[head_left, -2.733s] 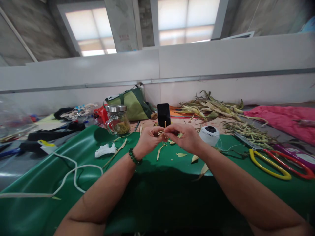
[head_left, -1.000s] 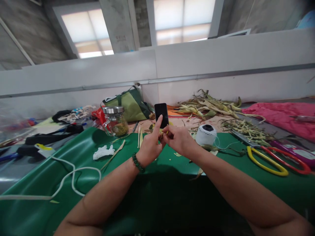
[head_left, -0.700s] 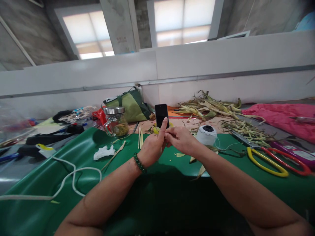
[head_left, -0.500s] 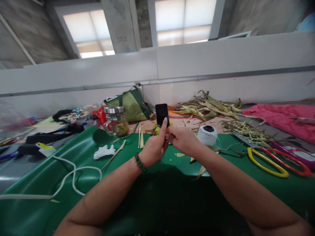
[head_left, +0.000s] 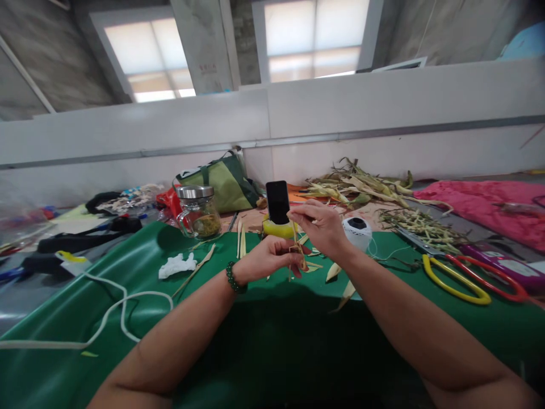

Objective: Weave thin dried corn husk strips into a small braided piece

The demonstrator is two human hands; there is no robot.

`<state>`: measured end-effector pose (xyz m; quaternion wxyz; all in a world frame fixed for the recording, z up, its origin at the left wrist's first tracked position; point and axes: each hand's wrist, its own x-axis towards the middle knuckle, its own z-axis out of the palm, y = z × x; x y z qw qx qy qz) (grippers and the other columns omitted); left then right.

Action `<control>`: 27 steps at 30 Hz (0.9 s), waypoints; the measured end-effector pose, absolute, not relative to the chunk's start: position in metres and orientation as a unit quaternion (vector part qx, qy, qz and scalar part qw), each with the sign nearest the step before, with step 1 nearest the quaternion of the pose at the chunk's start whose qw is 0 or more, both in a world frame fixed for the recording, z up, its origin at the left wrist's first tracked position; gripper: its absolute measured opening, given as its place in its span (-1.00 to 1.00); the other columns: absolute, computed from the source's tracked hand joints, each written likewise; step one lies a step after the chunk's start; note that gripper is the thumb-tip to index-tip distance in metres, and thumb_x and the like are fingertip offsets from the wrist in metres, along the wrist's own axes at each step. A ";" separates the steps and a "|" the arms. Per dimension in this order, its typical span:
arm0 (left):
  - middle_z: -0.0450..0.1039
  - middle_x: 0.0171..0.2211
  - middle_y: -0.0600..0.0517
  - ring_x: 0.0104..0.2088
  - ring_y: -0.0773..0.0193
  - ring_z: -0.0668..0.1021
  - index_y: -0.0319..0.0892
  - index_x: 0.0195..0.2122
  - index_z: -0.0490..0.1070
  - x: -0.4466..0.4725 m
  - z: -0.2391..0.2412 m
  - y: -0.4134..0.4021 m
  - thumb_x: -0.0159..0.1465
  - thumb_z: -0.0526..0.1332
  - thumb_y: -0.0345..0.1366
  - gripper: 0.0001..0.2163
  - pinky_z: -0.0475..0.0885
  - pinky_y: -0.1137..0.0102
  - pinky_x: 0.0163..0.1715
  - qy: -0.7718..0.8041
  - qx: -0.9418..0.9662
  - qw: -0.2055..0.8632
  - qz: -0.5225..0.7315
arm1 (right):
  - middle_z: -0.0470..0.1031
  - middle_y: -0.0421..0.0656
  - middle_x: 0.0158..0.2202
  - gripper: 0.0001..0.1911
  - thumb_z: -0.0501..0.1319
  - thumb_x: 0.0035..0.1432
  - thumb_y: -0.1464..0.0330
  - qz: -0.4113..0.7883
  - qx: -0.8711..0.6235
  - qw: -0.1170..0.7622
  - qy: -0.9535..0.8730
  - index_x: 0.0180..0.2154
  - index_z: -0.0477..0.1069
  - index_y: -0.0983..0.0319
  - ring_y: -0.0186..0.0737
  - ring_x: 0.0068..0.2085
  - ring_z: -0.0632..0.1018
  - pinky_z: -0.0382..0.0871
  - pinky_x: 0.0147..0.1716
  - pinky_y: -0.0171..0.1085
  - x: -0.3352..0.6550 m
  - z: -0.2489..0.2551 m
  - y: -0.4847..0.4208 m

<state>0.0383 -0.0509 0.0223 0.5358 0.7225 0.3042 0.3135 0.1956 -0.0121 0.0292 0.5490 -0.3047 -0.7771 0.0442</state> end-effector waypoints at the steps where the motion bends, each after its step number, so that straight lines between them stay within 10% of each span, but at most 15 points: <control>1: 0.57 -0.46 -0.06 -0.52 0.28 0.57 -0.28 -0.44 0.52 0.038 0.023 -0.051 0.05 0.34 0.00 -0.63 0.49 0.39 -0.42 0.303 0.719 0.542 0.312 | 0.49 -0.15 -0.43 -0.84 0.18 0.18 0.38 0.045 -0.306 0.542 -0.782 -0.36 0.55 0.21 -0.26 -0.36 0.48 0.35 -0.35 -0.29 0.195 0.028 -0.011; 7: 0.55 -0.55 -0.03 -0.55 0.29 0.54 -0.26 -0.53 0.54 0.038 0.026 -0.050 -0.02 0.36 0.05 -0.61 0.50 0.39 -0.46 0.341 0.710 0.501 0.358 | 0.46 -0.17 -0.49 -0.75 0.17 0.17 0.24 0.137 -0.326 0.551 -0.755 -0.27 0.51 0.27 -0.32 -0.48 0.42 0.29 -0.46 -0.32 0.195 0.033 -0.012; 12: 0.54 -0.56 0.00 -0.52 0.30 0.55 -0.24 -0.55 0.54 0.035 0.027 -0.046 0.00 0.36 0.02 -0.64 0.51 0.39 -0.40 0.354 0.700 0.468 0.406 | 0.41 -0.22 -0.59 -0.72 0.27 -0.02 0.17 0.350 -0.304 0.390 -0.795 -0.49 0.47 0.29 -0.39 -0.57 0.36 0.20 -0.59 -0.38 0.203 0.043 -0.013; 21: 0.57 -0.55 -0.05 -0.56 0.30 0.54 -0.27 -0.55 0.54 0.033 0.022 -0.045 -0.04 0.39 0.01 -0.63 0.49 0.41 -0.46 0.360 0.685 0.499 0.390 | 0.32 -0.27 -0.63 -0.58 0.25 -0.03 0.01 0.345 -0.322 0.552 -0.688 -0.48 0.41 0.27 -0.43 -0.61 0.30 0.18 -0.63 -0.39 0.206 0.041 -0.001; 27: 0.58 -0.51 -0.07 -0.49 0.27 0.59 -0.29 -0.45 0.54 0.027 0.023 -0.035 -0.02 0.39 -0.04 -0.65 0.51 0.38 -0.38 0.374 0.607 0.513 0.477 | 0.43 -0.21 -0.56 -0.63 0.23 0.04 0.07 0.351 -0.298 0.415 -0.785 -0.42 0.45 0.27 -0.40 -0.58 0.40 0.28 -0.61 -0.40 0.207 0.045 -0.010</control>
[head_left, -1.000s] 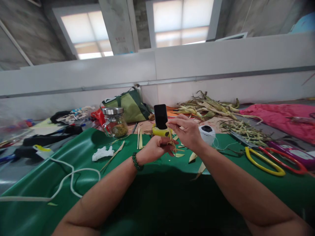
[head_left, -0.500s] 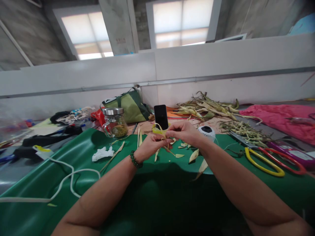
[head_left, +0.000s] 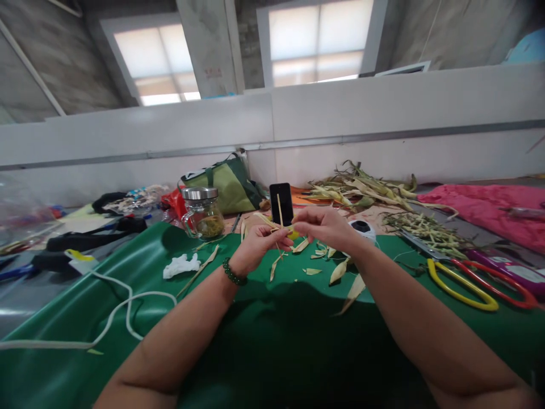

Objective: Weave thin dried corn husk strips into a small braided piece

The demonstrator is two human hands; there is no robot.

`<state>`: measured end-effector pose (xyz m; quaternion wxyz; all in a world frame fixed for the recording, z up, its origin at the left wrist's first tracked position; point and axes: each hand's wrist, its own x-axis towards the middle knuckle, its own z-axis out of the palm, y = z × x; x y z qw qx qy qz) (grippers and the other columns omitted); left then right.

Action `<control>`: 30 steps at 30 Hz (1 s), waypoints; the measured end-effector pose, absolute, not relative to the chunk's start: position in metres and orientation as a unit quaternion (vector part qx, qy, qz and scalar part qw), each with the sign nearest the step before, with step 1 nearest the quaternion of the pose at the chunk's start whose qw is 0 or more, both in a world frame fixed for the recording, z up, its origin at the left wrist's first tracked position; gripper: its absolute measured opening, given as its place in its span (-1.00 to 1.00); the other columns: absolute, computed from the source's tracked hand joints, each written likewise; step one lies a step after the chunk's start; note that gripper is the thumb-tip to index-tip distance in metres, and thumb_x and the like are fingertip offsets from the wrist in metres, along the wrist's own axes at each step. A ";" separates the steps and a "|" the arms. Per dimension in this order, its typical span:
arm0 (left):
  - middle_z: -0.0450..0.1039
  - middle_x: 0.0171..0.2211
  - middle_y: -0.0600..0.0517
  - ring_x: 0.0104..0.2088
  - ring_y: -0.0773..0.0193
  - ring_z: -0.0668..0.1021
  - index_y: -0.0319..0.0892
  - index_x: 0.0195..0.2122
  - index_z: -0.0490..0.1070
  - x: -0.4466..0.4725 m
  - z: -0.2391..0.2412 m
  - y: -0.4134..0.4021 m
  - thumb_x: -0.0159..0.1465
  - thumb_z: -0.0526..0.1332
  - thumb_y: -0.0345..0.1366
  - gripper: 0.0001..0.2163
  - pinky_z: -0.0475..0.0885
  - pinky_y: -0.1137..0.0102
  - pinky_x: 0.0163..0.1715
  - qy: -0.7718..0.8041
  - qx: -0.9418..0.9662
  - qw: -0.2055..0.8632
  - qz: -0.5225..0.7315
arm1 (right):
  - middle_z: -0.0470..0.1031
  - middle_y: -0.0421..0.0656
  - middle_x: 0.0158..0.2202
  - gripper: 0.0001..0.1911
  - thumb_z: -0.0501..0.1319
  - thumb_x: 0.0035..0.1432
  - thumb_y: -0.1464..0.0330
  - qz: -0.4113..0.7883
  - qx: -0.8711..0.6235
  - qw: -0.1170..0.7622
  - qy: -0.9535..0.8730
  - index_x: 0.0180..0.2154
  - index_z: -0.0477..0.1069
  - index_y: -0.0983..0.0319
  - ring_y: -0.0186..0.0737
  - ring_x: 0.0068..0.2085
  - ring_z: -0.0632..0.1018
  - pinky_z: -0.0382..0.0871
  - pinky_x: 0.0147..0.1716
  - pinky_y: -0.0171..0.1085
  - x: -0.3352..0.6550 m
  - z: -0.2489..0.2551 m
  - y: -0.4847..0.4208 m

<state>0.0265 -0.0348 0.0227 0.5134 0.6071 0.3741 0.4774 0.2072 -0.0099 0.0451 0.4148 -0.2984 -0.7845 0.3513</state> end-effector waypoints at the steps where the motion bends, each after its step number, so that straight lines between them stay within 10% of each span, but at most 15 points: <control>1: 0.58 -0.50 -0.06 -0.48 0.26 0.59 -0.29 -0.44 0.55 0.026 0.024 -0.035 -0.02 0.39 -0.03 -0.64 0.52 0.37 -0.38 0.372 0.612 0.512 0.475 | 0.43 -0.21 -0.56 -0.69 0.25 0.02 0.13 0.330 -0.290 0.407 -0.801 -0.44 0.45 0.27 -0.40 -0.57 0.41 0.28 -0.60 -0.40 0.207 0.045 -0.011; 15: 0.59 -0.47 -0.08 -0.44 0.23 0.62 -0.32 -0.42 0.55 0.013 0.033 -0.033 -0.11 0.46 -0.12 -0.64 0.54 0.35 -0.30 0.367 0.560 0.566 0.481 | 0.39 -0.23 -0.65 -0.59 0.24 -0.01 0.03 0.324 -0.367 0.498 -0.716 -0.53 0.38 0.27 -0.45 -0.68 0.34 0.19 -0.69 -0.42 0.216 0.046 0.001; 30: 0.60 -0.43 -0.09 -0.42 0.22 0.61 -0.32 -0.46 0.56 0.003 0.034 -0.026 -0.11 0.46 -0.20 -0.72 0.55 0.30 -0.27 0.398 0.592 0.486 0.505 | 0.37 -0.24 -0.67 -0.67 0.14 0.11 0.25 0.263 -0.297 0.235 -0.887 -0.62 0.32 0.27 -0.45 -0.64 0.32 0.12 -0.65 -0.43 0.215 0.048 -0.019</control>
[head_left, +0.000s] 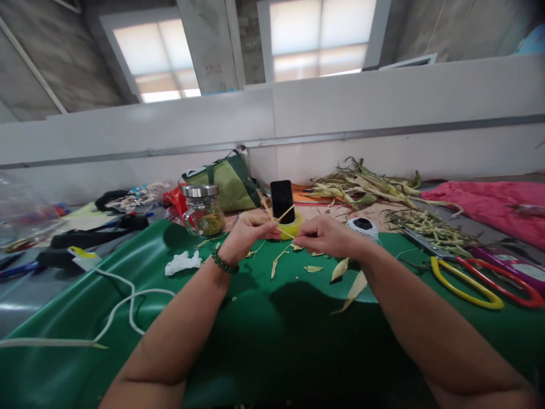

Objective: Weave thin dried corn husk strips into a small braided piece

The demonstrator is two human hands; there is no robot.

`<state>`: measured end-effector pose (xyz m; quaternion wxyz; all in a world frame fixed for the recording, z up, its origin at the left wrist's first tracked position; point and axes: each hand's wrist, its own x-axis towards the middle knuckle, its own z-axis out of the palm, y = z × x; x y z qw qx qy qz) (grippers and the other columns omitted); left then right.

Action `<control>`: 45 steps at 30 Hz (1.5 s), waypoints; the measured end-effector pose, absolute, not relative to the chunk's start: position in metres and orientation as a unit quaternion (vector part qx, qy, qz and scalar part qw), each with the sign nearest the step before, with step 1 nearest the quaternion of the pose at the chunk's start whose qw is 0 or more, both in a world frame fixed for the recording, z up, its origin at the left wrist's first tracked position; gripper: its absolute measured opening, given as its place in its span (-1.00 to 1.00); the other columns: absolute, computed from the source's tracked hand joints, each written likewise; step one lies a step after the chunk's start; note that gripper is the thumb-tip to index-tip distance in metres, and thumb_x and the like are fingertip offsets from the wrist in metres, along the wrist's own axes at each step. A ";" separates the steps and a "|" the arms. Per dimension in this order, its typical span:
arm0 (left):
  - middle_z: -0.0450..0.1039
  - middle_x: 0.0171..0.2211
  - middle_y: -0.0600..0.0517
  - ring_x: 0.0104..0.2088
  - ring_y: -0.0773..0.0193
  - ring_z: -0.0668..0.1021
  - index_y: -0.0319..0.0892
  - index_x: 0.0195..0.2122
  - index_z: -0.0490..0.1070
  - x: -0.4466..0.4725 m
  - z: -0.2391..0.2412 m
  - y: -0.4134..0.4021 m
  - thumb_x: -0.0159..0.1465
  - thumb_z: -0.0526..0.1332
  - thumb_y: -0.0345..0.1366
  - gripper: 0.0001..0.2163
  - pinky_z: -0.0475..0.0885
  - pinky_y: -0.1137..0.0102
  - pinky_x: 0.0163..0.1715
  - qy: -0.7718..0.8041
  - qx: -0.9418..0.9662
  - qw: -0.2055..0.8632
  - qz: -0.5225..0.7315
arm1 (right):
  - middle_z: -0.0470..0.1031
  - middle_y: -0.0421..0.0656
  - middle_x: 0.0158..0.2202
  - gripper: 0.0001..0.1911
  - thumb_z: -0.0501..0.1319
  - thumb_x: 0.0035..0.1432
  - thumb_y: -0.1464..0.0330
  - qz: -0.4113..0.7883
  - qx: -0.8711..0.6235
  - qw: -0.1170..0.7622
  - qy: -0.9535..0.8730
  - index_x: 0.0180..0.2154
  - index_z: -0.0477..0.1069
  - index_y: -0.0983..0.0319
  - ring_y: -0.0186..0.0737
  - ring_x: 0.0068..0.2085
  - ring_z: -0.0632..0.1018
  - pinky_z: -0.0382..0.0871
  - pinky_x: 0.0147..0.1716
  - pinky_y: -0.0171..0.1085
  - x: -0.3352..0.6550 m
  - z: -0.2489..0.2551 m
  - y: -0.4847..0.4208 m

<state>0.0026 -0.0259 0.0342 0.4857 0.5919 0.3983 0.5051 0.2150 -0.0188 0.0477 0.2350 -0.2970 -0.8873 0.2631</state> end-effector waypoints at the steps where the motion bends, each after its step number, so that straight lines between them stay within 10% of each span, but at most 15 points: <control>1: 0.60 -0.41 -0.09 -0.42 0.22 0.61 -0.32 -0.44 0.55 0.000 0.035 -0.025 -0.11 0.47 -0.20 -0.71 0.55 0.30 -0.27 0.396 0.586 0.485 0.514 | 0.38 -0.24 -0.66 -0.66 0.15 0.11 0.23 0.270 -0.294 0.217 -0.891 -0.62 0.32 0.27 -0.45 -0.63 0.33 0.13 -0.65 -0.43 0.222 0.051 -0.018; 7: 0.60 -0.42 -0.08 -0.40 0.23 0.62 -0.33 -0.33 0.55 -0.002 0.035 -0.024 -0.05 0.45 -0.18 -0.66 0.54 0.35 -0.27 0.385 0.570 0.508 0.518 | 0.44 -0.20 -0.60 -0.64 0.16 0.12 0.13 0.342 -0.295 0.188 -0.872 -0.53 0.42 0.27 -0.37 -0.56 0.46 0.28 -0.58 -0.40 0.227 0.055 -0.015; 15: 0.59 -0.43 -0.11 -0.41 0.22 0.61 -0.33 -0.29 0.55 0.007 0.029 -0.028 0.02 0.40 -0.10 -0.63 0.53 0.33 -0.28 0.336 0.596 0.538 0.492 | 0.47 -0.22 -0.53 -0.68 0.27 0.03 0.13 0.428 -0.315 0.438 -0.725 -0.38 0.45 0.29 -0.41 -0.53 0.45 0.38 -0.50 -0.37 0.189 0.034 -0.011; 21: 0.55 -0.51 -0.04 -0.48 0.29 0.57 -0.30 -0.32 0.57 0.009 0.029 -0.028 0.03 0.37 -0.06 -0.63 0.51 0.37 -0.35 0.348 0.614 0.499 0.503 | 0.47 -0.21 -0.59 -0.71 0.33 -0.05 0.18 0.490 -0.346 0.356 -0.717 -0.47 0.48 0.31 -0.42 -0.59 0.43 0.36 -0.56 -0.38 0.186 0.036 -0.018; 29: 0.54 -0.53 -0.02 -0.49 0.28 0.54 -0.26 -0.45 0.57 0.008 0.036 -0.033 0.03 0.37 -0.24 -0.83 0.46 0.41 -0.41 0.389 0.698 0.360 0.482 | 0.38 -0.23 -0.67 -0.67 0.24 0.05 0.18 0.386 -0.377 0.313 -0.782 -0.58 0.42 0.30 -0.41 -0.60 0.38 0.20 -0.61 -0.39 0.191 0.038 -0.022; 34: 0.50 -0.58 0.02 -0.54 0.32 0.50 -0.27 -0.43 0.55 0.011 0.036 -0.034 0.01 0.36 -0.28 -0.84 0.43 0.44 -0.47 0.385 0.699 0.383 0.465 | 0.37 -0.25 -0.62 -0.74 0.27 0.04 0.19 0.201 -0.345 0.455 -0.796 -0.44 0.48 0.28 -0.43 -0.57 0.29 0.09 -0.57 -0.38 0.199 0.042 -0.018; 45: 0.49 -0.61 0.03 -0.57 0.32 0.47 -0.22 -0.51 0.54 0.026 0.024 -0.040 -0.02 0.28 -0.39 -0.94 0.37 0.45 -0.52 0.359 0.741 0.406 0.397 | 0.38 -0.21 -0.61 -0.71 0.20 0.05 0.21 0.237 -0.353 0.466 -0.776 -0.55 0.43 0.28 -0.38 -0.56 0.31 0.11 -0.57 -0.36 0.191 0.031 -0.012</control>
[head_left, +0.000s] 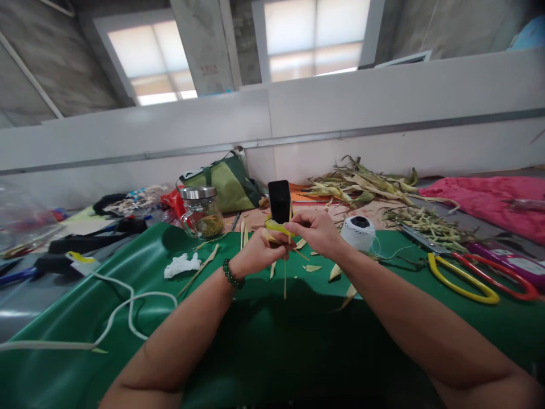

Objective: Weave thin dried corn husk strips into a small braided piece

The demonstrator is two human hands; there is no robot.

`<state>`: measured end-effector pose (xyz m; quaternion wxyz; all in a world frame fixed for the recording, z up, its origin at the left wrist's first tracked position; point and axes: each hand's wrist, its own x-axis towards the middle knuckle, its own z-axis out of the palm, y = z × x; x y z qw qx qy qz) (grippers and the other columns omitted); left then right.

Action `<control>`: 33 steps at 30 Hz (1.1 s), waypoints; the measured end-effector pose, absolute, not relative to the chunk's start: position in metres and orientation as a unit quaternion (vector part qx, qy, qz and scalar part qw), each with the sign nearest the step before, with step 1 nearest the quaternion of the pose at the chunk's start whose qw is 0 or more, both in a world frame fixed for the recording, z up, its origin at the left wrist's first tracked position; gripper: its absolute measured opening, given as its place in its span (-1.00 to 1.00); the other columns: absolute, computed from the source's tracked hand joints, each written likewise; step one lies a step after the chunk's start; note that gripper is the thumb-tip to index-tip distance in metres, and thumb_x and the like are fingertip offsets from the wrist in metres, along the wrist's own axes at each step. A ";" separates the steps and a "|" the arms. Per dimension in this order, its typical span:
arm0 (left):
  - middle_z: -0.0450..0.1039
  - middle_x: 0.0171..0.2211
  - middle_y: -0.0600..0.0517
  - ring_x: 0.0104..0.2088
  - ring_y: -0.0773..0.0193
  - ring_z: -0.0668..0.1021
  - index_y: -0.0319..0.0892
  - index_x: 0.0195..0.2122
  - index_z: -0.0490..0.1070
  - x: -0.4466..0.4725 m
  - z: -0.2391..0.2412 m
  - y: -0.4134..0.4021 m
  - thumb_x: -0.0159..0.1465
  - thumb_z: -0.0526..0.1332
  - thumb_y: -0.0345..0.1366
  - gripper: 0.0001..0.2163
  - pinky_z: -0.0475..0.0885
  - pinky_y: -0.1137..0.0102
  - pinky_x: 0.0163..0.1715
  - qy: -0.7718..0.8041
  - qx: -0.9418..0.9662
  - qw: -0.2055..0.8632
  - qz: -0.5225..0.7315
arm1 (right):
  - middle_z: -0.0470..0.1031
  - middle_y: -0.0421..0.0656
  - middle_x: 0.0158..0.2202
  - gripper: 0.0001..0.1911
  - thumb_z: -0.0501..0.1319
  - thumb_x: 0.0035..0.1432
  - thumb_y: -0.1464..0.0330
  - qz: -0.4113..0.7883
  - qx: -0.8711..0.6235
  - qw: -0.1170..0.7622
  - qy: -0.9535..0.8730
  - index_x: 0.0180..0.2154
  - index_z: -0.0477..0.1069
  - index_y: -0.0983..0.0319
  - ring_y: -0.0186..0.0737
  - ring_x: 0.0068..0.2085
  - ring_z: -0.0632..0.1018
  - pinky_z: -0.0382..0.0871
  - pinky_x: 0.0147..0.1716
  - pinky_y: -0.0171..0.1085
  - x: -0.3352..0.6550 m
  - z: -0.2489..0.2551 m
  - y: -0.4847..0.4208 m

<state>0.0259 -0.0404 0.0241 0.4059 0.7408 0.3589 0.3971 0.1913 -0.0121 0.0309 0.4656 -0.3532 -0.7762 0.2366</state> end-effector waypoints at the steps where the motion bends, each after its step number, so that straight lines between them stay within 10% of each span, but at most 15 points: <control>1: 0.50 -0.61 0.02 -0.57 0.31 0.48 -0.23 -0.49 0.55 0.025 0.024 -0.039 0.00 0.30 -0.36 -0.93 0.38 0.44 -0.51 0.360 0.731 0.420 0.399 | 0.37 -0.21 -0.61 -0.68 0.20 0.05 0.17 0.248 -0.358 0.465 -0.771 -0.56 0.41 0.28 -0.38 -0.56 0.31 0.12 -0.56 -0.36 0.193 0.032 -0.009; 7: 0.50 -0.60 0.03 -0.53 0.31 0.52 -0.25 -0.42 0.51 0.017 0.028 -0.032 0.02 0.37 -0.20 -0.78 0.43 0.42 -0.42 0.357 0.661 0.475 0.458 | 0.46 -0.16 -0.48 -0.64 0.13 0.13 0.11 0.357 -0.346 0.345 -0.796 -0.37 0.43 0.29 -0.35 -0.51 0.43 0.26 -0.53 -0.38 0.204 0.042 -0.006; 16: 0.53 -0.57 -0.03 -0.50 0.24 0.53 -0.23 -0.48 0.53 0.013 0.030 -0.035 0.01 0.39 -0.13 -0.76 0.45 0.37 -0.42 0.349 0.731 0.422 0.408 | 0.38 -0.22 -0.57 -0.74 0.14 0.15 0.29 0.180 -0.288 0.257 -0.905 -0.48 0.46 0.28 -0.39 -0.52 0.33 0.12 -0.52 -0.39 0.215 0.044 -0.009; 26: 0.57 -0.41 0.02 -0.38 0.30 0.59 -0.24 -0.14 0.51 0.015 0.028 -0.028 -0.09 0.45 -0.31 -0.56 0.48 0.42 -0.27 0.326 0.547 0.570 0.520 | 0.41 -0.23 -0.61 -0.67 0.12 0.14 0.17 0.312 -0.323 0.335 -0.828 -0.49 0.41 0.27 -0.41 -0.60 0.35 0.14 -0.60 -0.40 0.199 0.039 -0.011; 33: 0.53 -0.50 0.03 -0.48 0.32 0.51 -0.22 -0.34 0.59 0.015 0.025 -0.027 -0.04 0.40 -0.20 -0.74 0.46 0.43 -0.39 0.390 0.623 0.426 0.528 | 0.28 -0.24 -0.70 -0.57 0.16 0.15 0.14 0.102 -0.342 0.334 -0.872 -0.64 0.39 0.26 -0.41 -0.61 0.22 -0.03 -0.56 -0.34 0.196 0.030 -0.018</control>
